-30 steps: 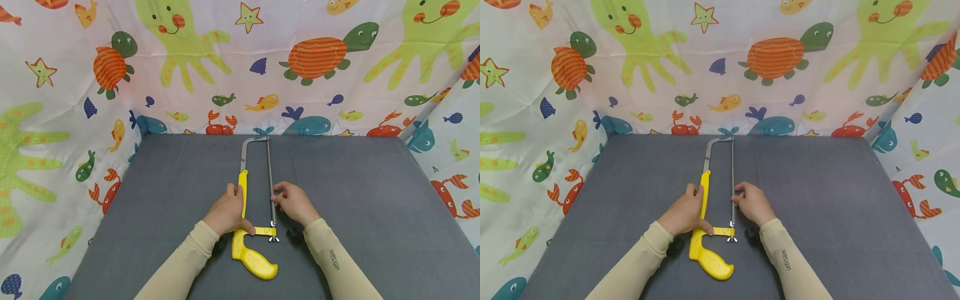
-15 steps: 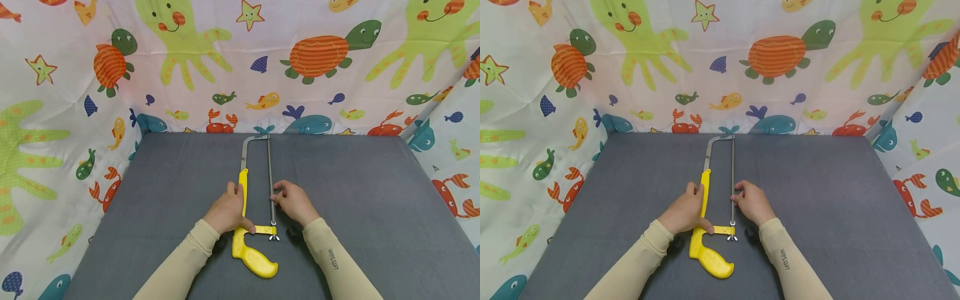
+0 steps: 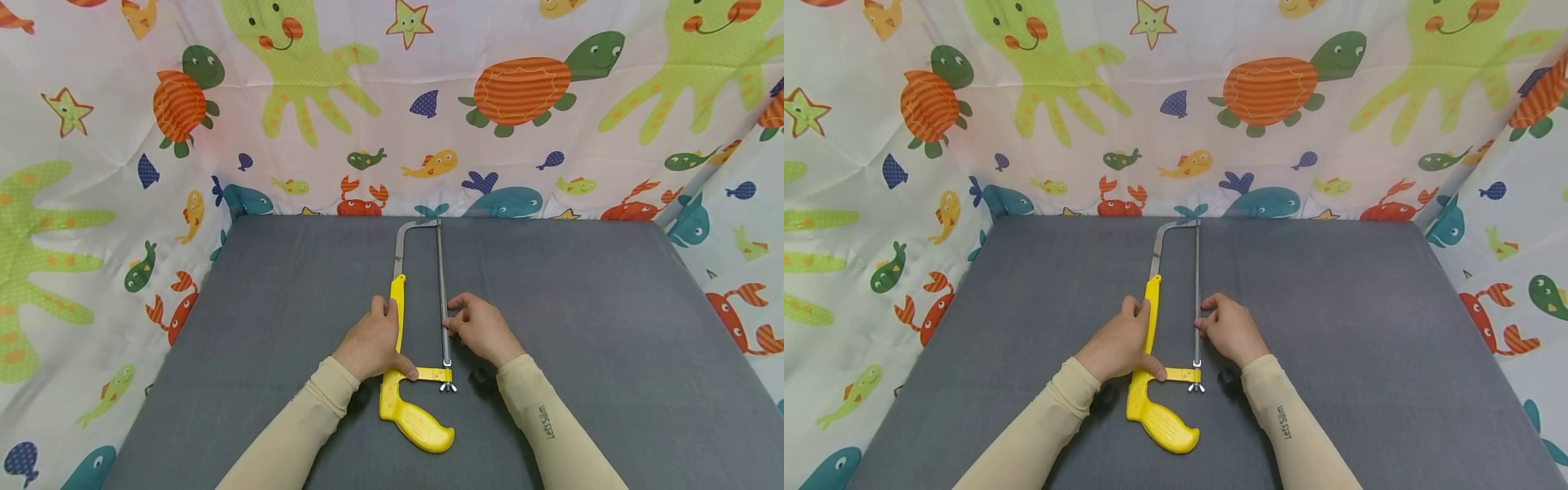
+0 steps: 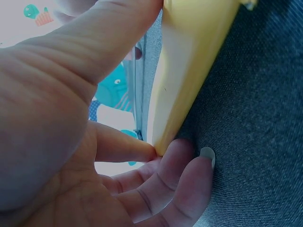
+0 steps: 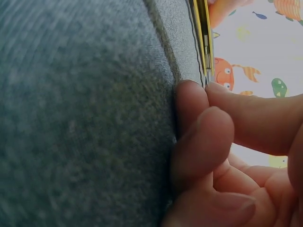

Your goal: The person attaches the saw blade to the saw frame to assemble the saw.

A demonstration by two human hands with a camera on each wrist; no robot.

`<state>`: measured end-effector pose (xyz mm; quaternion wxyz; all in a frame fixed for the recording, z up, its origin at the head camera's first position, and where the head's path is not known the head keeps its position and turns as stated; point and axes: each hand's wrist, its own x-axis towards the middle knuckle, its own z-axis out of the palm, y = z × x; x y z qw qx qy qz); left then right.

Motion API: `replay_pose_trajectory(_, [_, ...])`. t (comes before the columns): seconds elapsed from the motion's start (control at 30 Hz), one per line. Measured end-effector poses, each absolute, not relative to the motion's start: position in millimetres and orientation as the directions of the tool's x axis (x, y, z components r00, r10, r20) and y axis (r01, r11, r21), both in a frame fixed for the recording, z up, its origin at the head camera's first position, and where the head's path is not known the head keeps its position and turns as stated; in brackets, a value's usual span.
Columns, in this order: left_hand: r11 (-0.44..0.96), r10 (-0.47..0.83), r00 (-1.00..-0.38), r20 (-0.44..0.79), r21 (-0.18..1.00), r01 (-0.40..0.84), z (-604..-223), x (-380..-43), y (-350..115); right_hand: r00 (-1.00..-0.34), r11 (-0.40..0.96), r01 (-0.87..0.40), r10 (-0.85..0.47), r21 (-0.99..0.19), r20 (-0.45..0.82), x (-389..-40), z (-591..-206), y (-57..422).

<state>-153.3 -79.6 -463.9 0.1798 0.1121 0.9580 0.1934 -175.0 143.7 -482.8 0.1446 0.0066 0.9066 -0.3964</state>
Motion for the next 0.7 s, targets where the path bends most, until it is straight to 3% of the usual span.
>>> replay_pose_trajectory(0.33, [0.898,0.296,-0.904,-0.308,0.412,0.153,-467.6,-153.2,-82.2,-0.969,0.694,0.076,-0.118,-0.716,-0.217,-158.2,-484.9,151.6])
replay_pose_trajectory(0.7, [0.869,0.343,-0.897,-0.278,0.455,0.192,-475.0,-153.6,-90.9,-0.901,0.633,-0.091,-0.381,-0.769,-0.208,-126.8,-482.0,175.9])
